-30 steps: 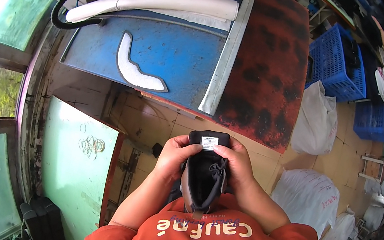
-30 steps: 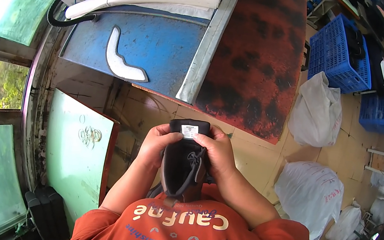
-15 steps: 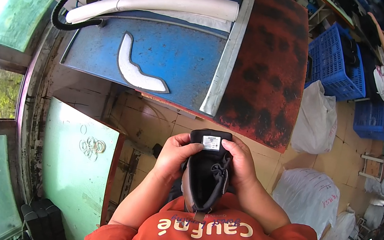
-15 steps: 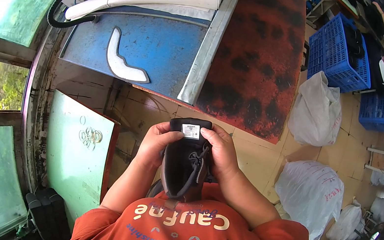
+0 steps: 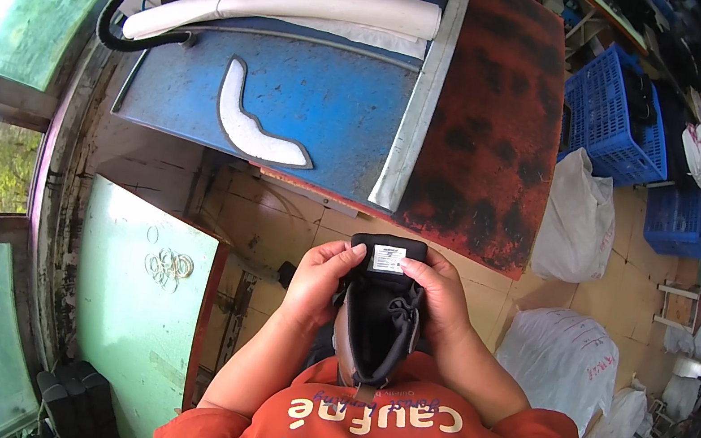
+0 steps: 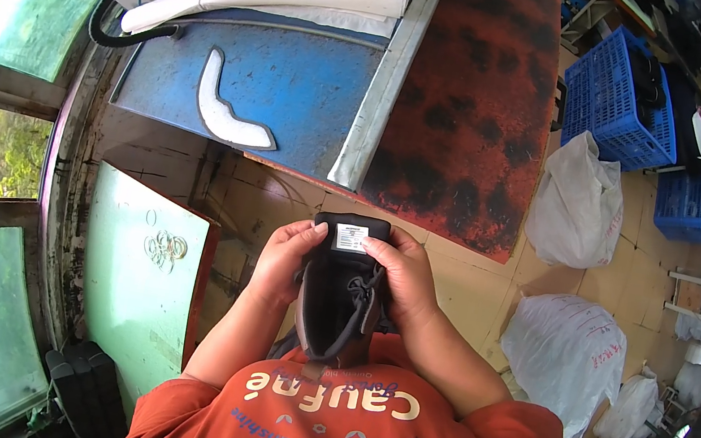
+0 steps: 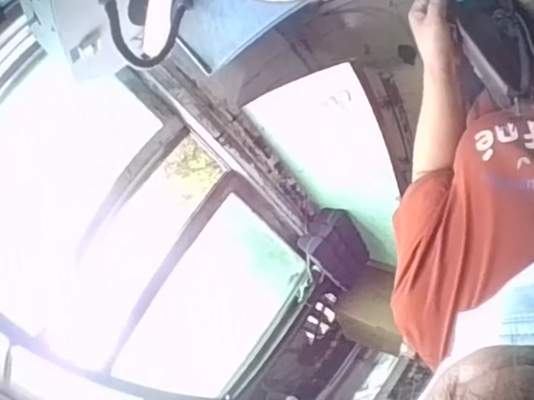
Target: The recorder examines the label inside the tongue of a brown shoe and uses a heat-press machine to process it.
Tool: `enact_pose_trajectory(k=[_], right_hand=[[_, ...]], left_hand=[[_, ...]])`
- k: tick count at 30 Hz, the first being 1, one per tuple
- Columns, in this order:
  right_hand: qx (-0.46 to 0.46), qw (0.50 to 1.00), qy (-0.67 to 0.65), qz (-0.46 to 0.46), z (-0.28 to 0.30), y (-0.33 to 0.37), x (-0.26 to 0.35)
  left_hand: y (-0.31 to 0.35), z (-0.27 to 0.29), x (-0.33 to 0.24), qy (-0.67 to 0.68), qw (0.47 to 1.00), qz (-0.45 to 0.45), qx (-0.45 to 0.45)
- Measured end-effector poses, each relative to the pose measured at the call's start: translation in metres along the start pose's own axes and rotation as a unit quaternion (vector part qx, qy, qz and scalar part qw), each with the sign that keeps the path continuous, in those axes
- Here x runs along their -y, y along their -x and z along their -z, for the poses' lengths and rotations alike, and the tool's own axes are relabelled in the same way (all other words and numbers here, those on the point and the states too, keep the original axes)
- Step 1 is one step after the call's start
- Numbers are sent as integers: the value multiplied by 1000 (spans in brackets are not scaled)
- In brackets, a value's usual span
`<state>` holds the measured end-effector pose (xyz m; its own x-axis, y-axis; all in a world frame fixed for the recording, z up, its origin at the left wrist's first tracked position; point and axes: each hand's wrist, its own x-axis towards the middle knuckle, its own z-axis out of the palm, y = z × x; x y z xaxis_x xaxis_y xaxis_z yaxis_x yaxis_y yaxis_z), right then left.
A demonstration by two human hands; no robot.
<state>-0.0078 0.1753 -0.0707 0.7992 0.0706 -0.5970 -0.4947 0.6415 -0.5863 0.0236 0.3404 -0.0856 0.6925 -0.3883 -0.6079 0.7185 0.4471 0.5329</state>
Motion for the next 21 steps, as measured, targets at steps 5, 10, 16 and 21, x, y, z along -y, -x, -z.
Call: enact_pose_trajectory(k=[5, 10, 16, 21], right_hand=[[15, 1000, 17, 6, -2, 5, 3], [24, 1000, 19, -3, -6, 12, 7], [20, 999, 38, 7, -4, 12, 6], [13, 999, 30, 17, -10, 13, 7]], left_hand=[[9, -8, -1, 4, 1000, -25, -5], [15, -7, 0, -29, 998, -48, 15], [16, -12, -5, -70, 996, -49, 18], [13, -11, -4, -73, 996, -43, 6]])
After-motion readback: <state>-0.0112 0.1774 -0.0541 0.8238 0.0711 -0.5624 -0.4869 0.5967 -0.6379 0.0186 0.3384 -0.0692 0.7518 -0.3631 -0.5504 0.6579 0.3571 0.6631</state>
